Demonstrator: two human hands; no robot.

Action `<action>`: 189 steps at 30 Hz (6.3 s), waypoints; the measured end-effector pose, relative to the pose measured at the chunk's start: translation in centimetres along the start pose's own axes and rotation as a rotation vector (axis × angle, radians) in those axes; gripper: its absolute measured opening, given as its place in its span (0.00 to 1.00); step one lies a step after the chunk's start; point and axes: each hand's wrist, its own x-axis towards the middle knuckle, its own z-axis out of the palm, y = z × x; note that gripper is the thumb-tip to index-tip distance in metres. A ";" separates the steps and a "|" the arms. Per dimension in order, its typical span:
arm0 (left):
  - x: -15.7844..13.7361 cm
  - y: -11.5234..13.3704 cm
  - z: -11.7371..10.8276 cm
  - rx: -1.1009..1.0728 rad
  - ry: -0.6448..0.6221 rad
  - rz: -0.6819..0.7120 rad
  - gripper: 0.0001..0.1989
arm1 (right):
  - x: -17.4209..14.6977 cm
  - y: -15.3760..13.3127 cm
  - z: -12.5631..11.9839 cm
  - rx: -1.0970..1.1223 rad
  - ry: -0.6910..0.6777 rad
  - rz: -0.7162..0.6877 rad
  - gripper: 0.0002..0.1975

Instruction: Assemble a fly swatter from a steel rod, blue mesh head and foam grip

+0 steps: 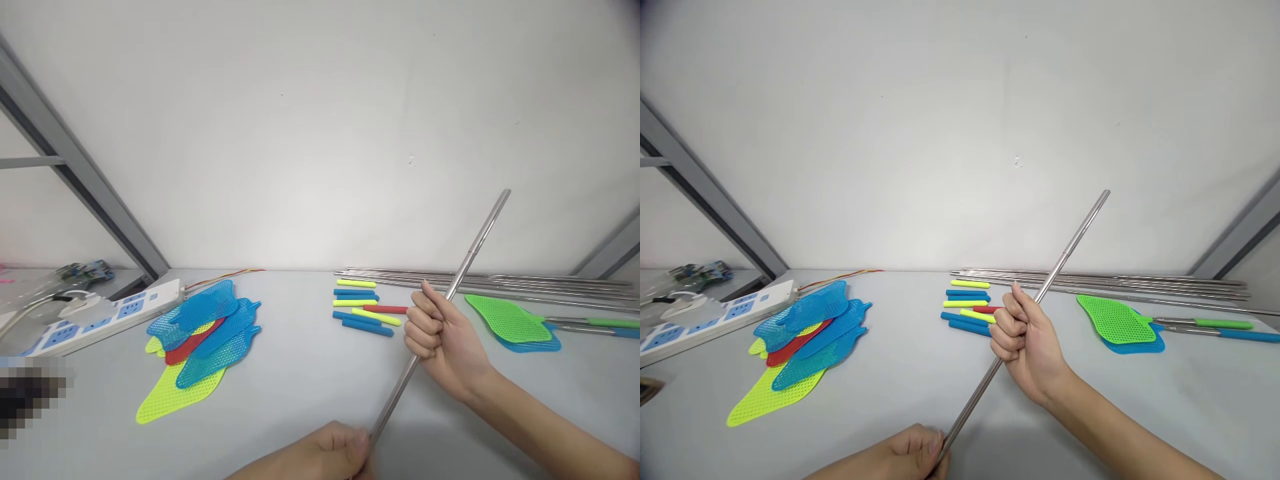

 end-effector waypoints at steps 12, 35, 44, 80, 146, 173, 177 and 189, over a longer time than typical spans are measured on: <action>0.4 0.5 0.3 -0.180 0.188 -0.025 0.31 | 0.5 -1.8 0.3 -0.034 0.029 -0.069 0.20; 0.0 -0.2 -1.0 -0.170 0.178 0.157 0.19 | 0.7 -5.5 0.4 -0.020 0.068 -0.234 0.18; 0.4 -1.1 -1.3 -0.135 0.206 0.208 0.20 | 0.6 -5.5 0.4 -0.047 0.089 -0.243 0.18; 0.1 -0.2 -1.0 -0.179 0.147 0.046 0.24 | 0.1 -3.2 0.3 -0.030 -0.024 -0.285 0.21; 0.0 0.4 0.1 -0.147 0.226 -0.024 0.26 | -0.3 -0.5 0.1 -0.031 0.037 -0.230 0.22; -0.1 -0.1 -0.2 -0.128 0.247 -0.044 0.27 | -0.3 0.9 -0.1 -0.011 0.027 -0.199 0.21; -0.2 0.0 -0.2 -0.127 0.260 -0.054 0.27 | -0.3 1.1 0.0 -0.015 0.038 -0.193 0.21; -0.2 0.2 0.1 -0.131 0.262 -0.048 0.26 | -0.3 1.3 -0.3 -0.011 0.037 -0.183 0.21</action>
